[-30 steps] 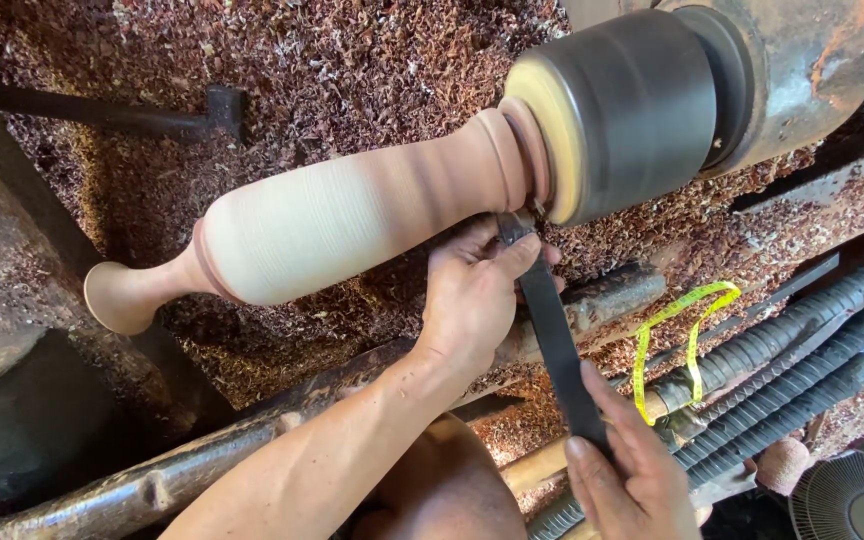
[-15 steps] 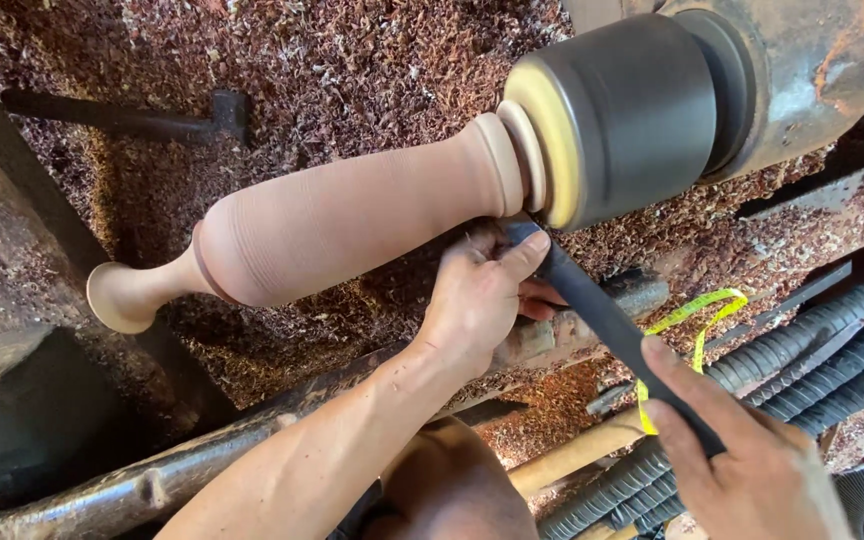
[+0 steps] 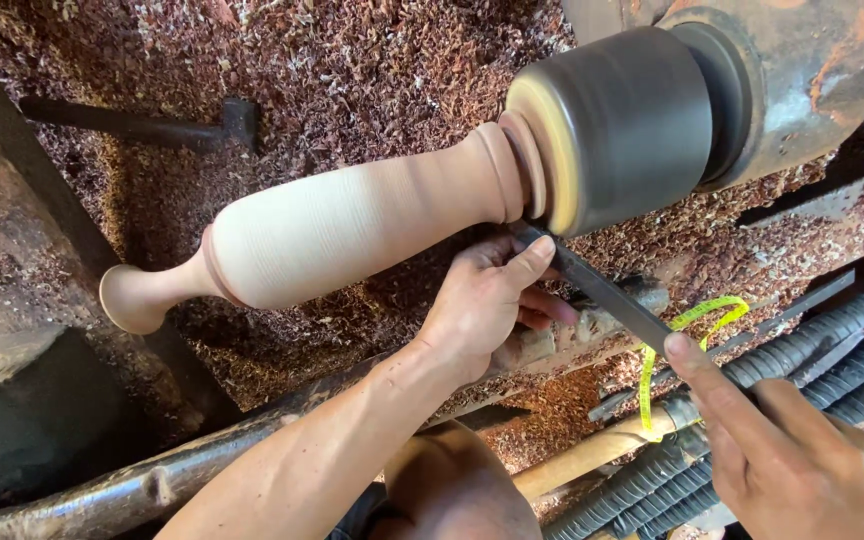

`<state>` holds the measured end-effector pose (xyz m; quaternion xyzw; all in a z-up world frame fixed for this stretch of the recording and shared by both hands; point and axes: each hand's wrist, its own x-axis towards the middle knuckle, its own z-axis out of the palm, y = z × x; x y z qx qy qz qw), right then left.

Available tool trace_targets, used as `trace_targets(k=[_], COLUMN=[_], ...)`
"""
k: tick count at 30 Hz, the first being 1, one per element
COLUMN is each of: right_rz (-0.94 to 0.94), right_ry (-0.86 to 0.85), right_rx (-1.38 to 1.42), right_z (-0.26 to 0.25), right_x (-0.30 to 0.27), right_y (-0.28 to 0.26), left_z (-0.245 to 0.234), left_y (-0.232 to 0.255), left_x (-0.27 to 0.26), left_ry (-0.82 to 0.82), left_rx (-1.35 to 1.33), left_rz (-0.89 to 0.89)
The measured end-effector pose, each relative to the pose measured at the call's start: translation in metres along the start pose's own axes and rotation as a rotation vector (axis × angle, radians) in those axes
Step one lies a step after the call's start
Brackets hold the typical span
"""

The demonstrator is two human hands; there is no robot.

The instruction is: Shaping a wooden object on a lathe using a handheld chisel

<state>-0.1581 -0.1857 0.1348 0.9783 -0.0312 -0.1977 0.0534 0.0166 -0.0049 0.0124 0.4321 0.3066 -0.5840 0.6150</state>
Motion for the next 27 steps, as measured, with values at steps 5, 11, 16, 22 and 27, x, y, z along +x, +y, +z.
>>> trace_targets(k=[5,11,16,22,27], right_rz=[-0.020,0.247,0.436,0.588,0.902], right_ry=[0.005,-0.164,-0.341,-0.378,-0.369], right_rx=[0.049,0.252,0.382,0.669,0.690], right_z=[-0.005,-0.005,-0.007,-0.008,-0.007], right_x=[0.009,0.012,0.018,0.020,0.006], right_y=[-0.002,-0.015,-0.019,-0.029,-0.092], left_z=[0.000,0.000,-0.003,-0.003,-0.015], left_y=[0.000,-0.004,-0.011,-0.009,-0.005], left_x=[0.000,0.004,0.007,0.003,-0.021], left_ry=[0.027,0.112,0.128,0.169,0.171], left_rx=[-0.012,-0.063,-0.084,-0.067,-0.272], left_rz=[0.009,-0.020,0.026,0.030,-0.099])
